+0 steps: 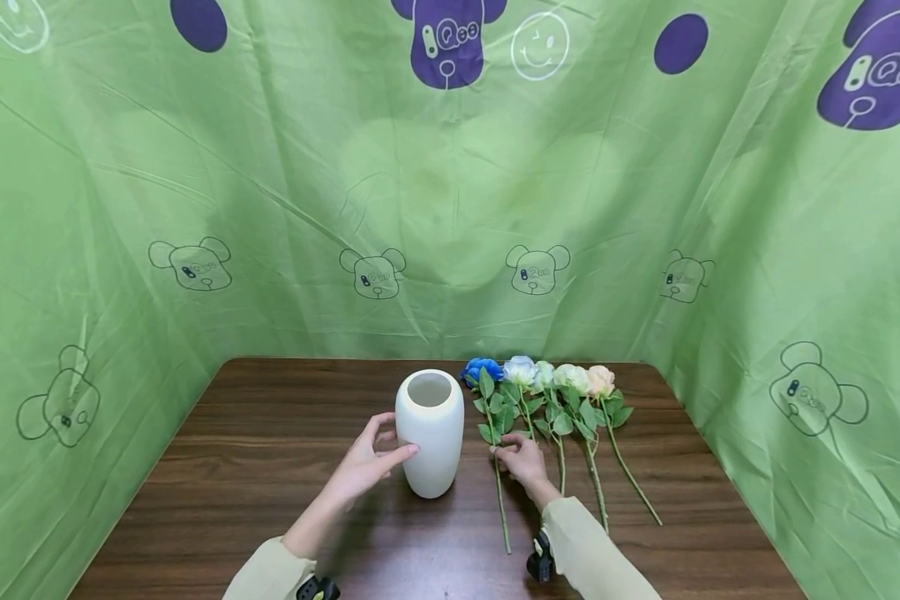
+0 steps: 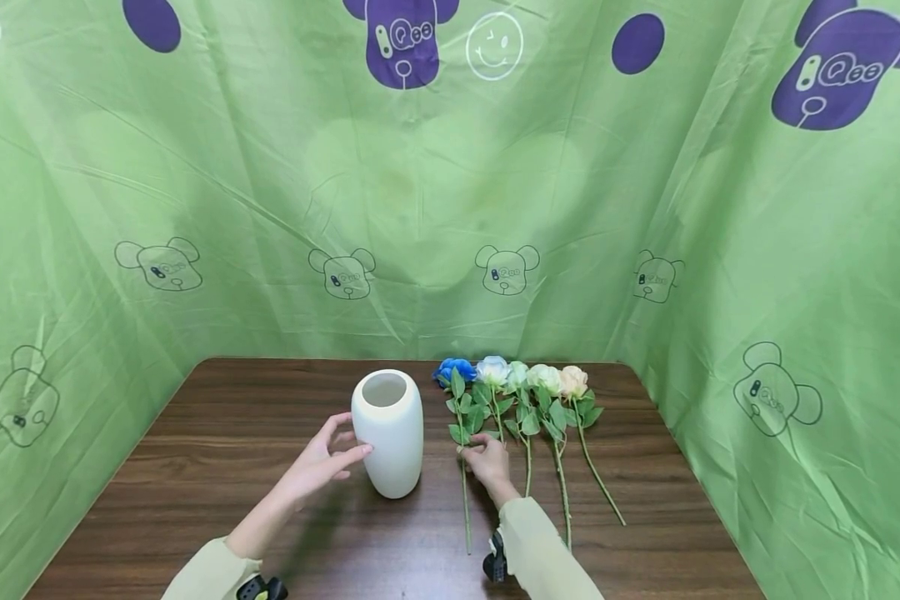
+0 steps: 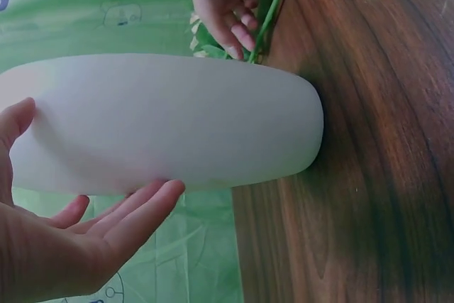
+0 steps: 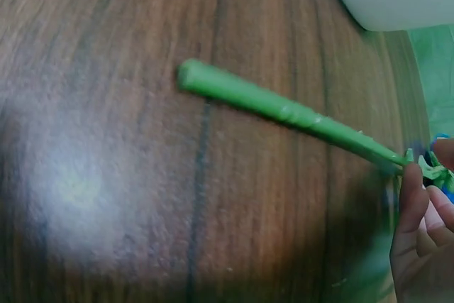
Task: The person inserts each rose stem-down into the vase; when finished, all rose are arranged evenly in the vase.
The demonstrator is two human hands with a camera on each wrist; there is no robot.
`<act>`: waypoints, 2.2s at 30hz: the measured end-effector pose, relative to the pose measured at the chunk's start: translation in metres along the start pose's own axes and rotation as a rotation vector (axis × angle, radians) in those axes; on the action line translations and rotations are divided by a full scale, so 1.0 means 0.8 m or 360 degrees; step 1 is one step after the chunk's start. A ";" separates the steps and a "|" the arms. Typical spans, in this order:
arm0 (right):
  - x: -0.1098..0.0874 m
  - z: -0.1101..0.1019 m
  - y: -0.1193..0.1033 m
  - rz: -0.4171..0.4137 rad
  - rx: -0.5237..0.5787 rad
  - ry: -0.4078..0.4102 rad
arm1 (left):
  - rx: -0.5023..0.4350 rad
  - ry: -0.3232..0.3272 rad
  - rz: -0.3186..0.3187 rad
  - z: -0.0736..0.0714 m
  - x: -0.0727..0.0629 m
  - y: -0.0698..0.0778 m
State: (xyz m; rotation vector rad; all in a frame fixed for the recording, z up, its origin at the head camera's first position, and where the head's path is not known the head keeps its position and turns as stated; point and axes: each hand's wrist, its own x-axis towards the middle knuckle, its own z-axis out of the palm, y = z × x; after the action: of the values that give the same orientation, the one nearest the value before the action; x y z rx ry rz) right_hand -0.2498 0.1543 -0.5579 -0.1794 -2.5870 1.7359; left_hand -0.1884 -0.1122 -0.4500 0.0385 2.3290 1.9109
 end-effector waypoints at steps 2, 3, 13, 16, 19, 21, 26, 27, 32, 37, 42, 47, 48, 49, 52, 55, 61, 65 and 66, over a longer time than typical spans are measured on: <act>-0.001 0.003 0.001 -0.0075 -0.0088 0.0016 | 0.0030 0.0023 0.0018 0.000 0.000 -0.002; -0.001 0.005 0.002 -0.0108 -0.0136 0.0030 | 0.0034 0.0034 0.0013 0.001 0.000 -0.002; 0.001 0.015 0.007 -0.0206 -0.0490 0.0102 | -0.0003 0.0035 -0.0015 0.002 0.000 -0.007; 0.001 0.013 0.008 -0.0186 -0.0413 0.0088 | -0.0015 0.0031 -0.0021 0.003 0.000 -0.008; 0.001 0.008 0.008 -0.0184 -0.0330 0.0071 | -0.0023 0.0030 -0.0023 0.003 0.000 -0.007; 0.001 0.004 0.007 -0.0192 -0.0280 0.0062 | -0.0025 0.0030 -0.0023 0.003 -0.001 -0.006; 0.000 -0.007 0.002 -0.0222 -0.0158 0.0034 | -0.0033 0.0026 -0.0024 0.002 -0.002 -0.005; 0.000 -0.009 0.001 -0.0227 -0.0131 0.0030 | -0.0035 0.0027 -0.0023 0.002 -0.002 -0.005; -0.004 -0.020 -0.009 -0.0275 0.0053 -0.0005 | -0.0038 0.0037 -0.0020 0.002 -0.002 -0.005; -0.022 -0.035 -0.042 -0.0373 0.0242 -0.0083 | -0.0037 0.0037 -0.0020 0.002 -0.002 -0.005; -0.032 -0.043 -0.063 -0.0522 0.0361 -0.0101 | -0.0033 0.0037 -0.0024 0.002 -0.002 -0.005; -0.032 -0.048 -0.074 -0.0665 0.0522 -0.0085 | -0.0033 0.0034 -0.0021 0.002 -0.002 -0.005; -0.030 -0.049 -0.075 -0.0681 0.0550 -0.0072 | -0.0033 0.0034 -0.0021 0.002 -0.002 -0.005; -0.029 -0.049 -0.076 -0.0696 0.0579 -0.0059 | -0.0033 0.0035 -0.0022 0.002 -0.002 -0.006; -0.027 -0.052 -0.081 -0.0713 0.0667 -0.0015 | -0.0033 0.0037 -0.0025 0.001 -0.002 -0.006; -0.027 -0.054 -0.092 -0.0743 0.0757 0.0021 | -0.0034 0.0036 -0.0026 0.001 -0.002 -0.007; -0.038 -0.058 -0.128 -0.0824 0.0929 0.0093 | -0.0035 0.0031 -0.0025 0.001 -0.002 -0.006; -0.044 -0.059 -0.150 -0.0816 0.1060 0.0137 | -0.0034 0.0031 -0.0026 0.001 -0.001 -0.006; -0.045 -0.059 -0.156 -0.0810 0.1107 0.0145 | -0.0036 0.0031 -0.0028 0.001 -0.001 -0.006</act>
State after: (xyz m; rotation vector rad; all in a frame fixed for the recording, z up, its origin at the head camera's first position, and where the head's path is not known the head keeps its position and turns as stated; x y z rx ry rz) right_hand -0.2206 0.1472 -0.4229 0.3665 -1.6151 2.1747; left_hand -0.1869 -0.1123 -0.4546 -0.0027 2.3118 1.9380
